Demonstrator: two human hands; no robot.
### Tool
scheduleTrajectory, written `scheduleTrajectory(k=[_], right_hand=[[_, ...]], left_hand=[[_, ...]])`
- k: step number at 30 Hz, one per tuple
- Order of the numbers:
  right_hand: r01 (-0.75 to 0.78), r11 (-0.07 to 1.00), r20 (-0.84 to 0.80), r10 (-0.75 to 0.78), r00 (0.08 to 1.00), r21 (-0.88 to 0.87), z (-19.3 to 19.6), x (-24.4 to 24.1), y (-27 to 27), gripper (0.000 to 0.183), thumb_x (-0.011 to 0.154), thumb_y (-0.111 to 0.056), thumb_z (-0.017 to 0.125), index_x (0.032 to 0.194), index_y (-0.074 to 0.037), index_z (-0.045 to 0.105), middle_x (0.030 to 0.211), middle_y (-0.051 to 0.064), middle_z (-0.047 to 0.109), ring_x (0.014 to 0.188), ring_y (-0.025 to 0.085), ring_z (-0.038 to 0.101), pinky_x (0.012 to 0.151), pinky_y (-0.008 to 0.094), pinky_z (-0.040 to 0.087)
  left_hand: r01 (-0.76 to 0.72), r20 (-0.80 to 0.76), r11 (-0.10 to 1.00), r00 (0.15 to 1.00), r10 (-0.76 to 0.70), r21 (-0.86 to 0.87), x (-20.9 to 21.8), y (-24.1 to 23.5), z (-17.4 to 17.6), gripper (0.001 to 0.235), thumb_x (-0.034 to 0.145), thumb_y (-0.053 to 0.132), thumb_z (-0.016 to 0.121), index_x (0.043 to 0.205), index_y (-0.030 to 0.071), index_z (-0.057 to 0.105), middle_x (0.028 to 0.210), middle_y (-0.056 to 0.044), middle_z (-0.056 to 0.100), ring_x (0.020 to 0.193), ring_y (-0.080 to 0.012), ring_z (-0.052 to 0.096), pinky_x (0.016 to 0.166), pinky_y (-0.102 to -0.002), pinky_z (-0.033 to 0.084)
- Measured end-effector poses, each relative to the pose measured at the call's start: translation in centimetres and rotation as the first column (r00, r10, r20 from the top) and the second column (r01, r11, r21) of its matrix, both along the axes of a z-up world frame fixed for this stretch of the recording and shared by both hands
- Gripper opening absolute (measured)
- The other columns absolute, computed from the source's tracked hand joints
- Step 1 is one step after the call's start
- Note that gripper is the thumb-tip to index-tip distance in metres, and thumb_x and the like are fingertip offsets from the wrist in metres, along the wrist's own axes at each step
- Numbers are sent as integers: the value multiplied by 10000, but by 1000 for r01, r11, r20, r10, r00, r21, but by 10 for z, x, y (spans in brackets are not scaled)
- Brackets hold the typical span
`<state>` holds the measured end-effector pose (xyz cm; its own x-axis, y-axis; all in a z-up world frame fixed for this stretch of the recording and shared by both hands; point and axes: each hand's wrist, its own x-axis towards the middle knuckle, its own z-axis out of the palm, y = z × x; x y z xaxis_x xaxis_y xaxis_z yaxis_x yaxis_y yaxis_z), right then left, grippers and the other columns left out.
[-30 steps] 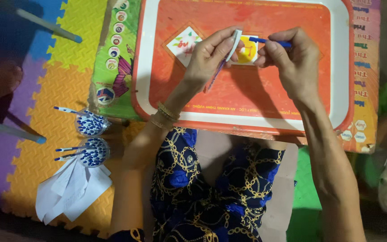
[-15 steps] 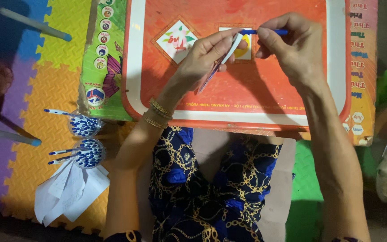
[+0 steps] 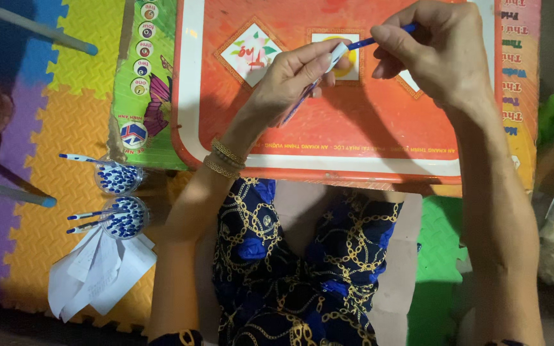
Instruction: The person sits on the floor and assembles pens by inserting blue ink cartridges into white pen barrels. They handle the components with both hands, repeatedly inserting the cartridges and placing the assembled pens onto a red tray.
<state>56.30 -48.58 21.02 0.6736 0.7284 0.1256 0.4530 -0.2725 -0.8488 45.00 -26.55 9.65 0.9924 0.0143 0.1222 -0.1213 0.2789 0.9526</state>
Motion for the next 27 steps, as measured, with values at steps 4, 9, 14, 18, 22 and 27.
scheduleTrajectory(k=[4, 9, 14, 18, 22, 27], right_hand=[[-25, 997, 19, 26, 999, -68, 9, -1, 6, 216, 1300, -82, 747, 1102, 4, 740, 824, 117, 747, 683, 140, 742, 572, 217, 509], [-82, 981, 92, 99, 991, -174, 9, 5, 3, 228, 1320, -132, 730, 1121, -21, 712, 786, 90, 722, 679, 115, 693, 566, 255, 467], [-108, 994, 54, 108, 993, -4, -12, 11, 7, 196, 1345, -108, 721, 1187, -6, 667, 870, 95, 662, 766, 155, 678, 707, 271, 528], [-61, 977, -137, 91, 986, 206, -29, 13, 16, 245, 1301, -336, 576, 1187, -121, 593, 1018, 25, 601, 762, 113, 582, 715, 250, 488], [72, 936, -205, 0, 979, 344, -36, 15, 25, 266, 1276, -285, 621, 1090, -95, 641, 1021, 40, 695, 819, 108, 675, 699, 252, 537], [124, 891, -57, -110, 992, 436, -52, 23, 33, 295, 1256, -91, 619, 964, -44, 615, 872, 73, 658, 764, 154, 650, 701, 300, 548]], left_hand=[[36, 18, 998, 999, -37, 55, 0, 0, -1, 468, 1148, 299, 609, 1559, 76, 619, 1334, -89, 804, 981, -82, 645, 754, -223, 496], [74, 55, 993, 995, -80, 92, -4, 0, 6, 457, 1164, 301, 576, 1543, 47, 613, 1328, -110, 797, 978, -82, 655, 759, -230, 496], [125, 31, 992, 992, -126, 29, -5, 2, 6, 457, 1176, 295, 567, 1564, 56, 597, 1319, -91, 784, 966, -86, 660, 775, -233, 506], [150, 25, 987, 989, -149, -53, -3, 3, 6, 491, 1167, 333, 578, 1554, 32, 593, 1307, -109, 778, 941, -94, 650, 749, -223, 483], [152, 18, 982, 988, -151, -111, 6, 4, 3, 511, 1159, 339, 627, 1589, 68, 586, 1310, -109, 775, 956, -116, 663, 768, -257, 478], [183, 59, 974, 983, -176, -134, 17, 12, 4, 497, 1172, 313, 631, 1596, 59, 582, 1291, -95, 758, 949, -102, 642, 763, -241, 451]])
